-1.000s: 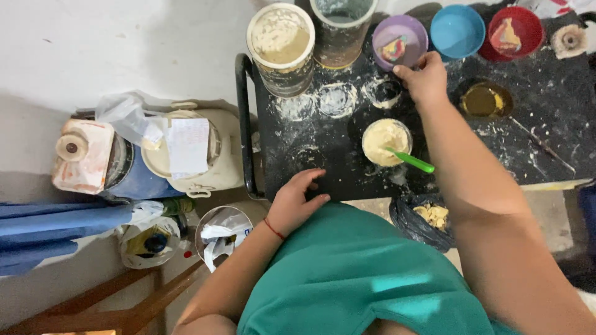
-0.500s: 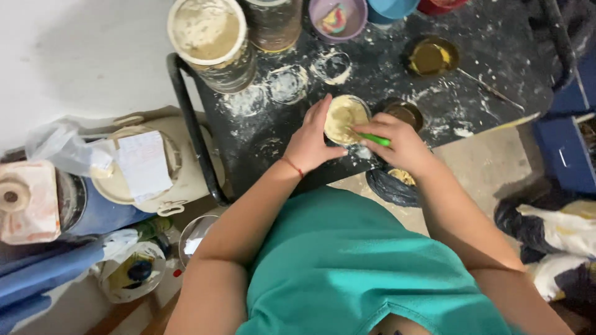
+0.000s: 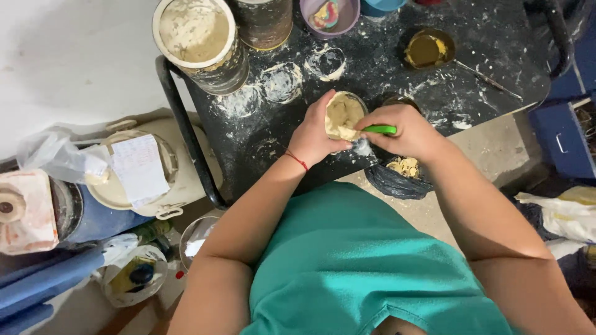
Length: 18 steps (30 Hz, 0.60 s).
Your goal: The person mixes a yellow dough-like substance in a small container using a green spatula. They then transfer the mixture onto a flat surface and use a small tool to shape and smooth the dough.
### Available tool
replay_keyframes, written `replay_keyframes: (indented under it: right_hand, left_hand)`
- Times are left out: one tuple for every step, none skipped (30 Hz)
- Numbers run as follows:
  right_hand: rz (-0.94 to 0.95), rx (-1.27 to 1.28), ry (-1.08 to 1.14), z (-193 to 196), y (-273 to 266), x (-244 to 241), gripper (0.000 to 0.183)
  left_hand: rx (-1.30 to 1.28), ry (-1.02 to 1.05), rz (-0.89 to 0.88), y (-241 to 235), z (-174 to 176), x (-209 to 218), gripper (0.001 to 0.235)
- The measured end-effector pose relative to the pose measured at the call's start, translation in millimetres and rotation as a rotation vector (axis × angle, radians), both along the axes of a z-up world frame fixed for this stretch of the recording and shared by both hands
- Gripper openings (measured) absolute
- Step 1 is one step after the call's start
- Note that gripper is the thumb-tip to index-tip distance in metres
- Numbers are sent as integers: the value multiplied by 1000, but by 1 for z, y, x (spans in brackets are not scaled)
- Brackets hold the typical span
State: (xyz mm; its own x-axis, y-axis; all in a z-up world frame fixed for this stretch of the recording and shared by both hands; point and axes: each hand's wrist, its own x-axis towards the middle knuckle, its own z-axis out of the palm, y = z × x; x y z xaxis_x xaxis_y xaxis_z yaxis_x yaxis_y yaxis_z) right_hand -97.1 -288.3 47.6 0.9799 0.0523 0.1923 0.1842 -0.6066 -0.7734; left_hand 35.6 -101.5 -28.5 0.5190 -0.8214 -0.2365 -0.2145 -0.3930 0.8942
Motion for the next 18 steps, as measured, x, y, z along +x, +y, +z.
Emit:
replay_keyframes:
  right_hand:
    - [8,0,2,-1,-1,7,16]
    - [48,-36,24,-3,-1,13,18]
    - [89,-71,45,-5,-1,19,20]
    - [95,-71,44,-10,-6,24,20]
    - [111,-48,59,-14,-11,29,18]
    - [127,-23,77,-19,-14,33,17]
    - [132,-22,78,-24,-23,36,17]
    - [120,-27,36,-29,-32,39,16]
    - [107,-32,-6,-33,-41,41,16]
    - [109,-32,-5,-30,-43,37,16]
    - [80,-20,12,-26,-45,33,13]
    - [50,-9,30,-23,-48,28,12]
    - [50,-9,31,-27,-45,20,12]
    - [18,4,65,-31,-42,12,13]
    - [-15,16,100,-36,-39,4,14]
    - [-12,17,101,-39,-34,3,14]
    - [-40,-5,61,-43,-29,1,14]
    - [-71,-27,21,-47,-23,-1,14]
  left_hand:
    - [0,2,8,-1,-1,0,122]
    - [8,9,16,-2,-2,0,121]
    - [16,16,24,-2,-2,-1,119]
    - [16,16,30,-2,-1,-1,119]
    - [17,23,29,-1,1,-1,118]
    - [20,32,26,1,3,-3,118]
    - [22,33,31,1,2,-2,118]
    - [13,52,29,0,1,-1,118]
    - [5,72,27,0,1,-1,117]
    - [5,72,29,0,0,0,117]
    - [-4,80,33,0,-1,0,117]
    - [-13,88,36,-1,-2,-1,116]
    - [-13,89,36,-1,-1,-1,116]
    - [-7,78,39,-1,0,-2,116]
    - [-1,68,41,-1,1,-2,117]
    - [0,68,44,-2,-2,-2,117]
    - [-9,54,49,-3,-4,-2,113]
    - [-16,39,51,-4,-7,-2,110]
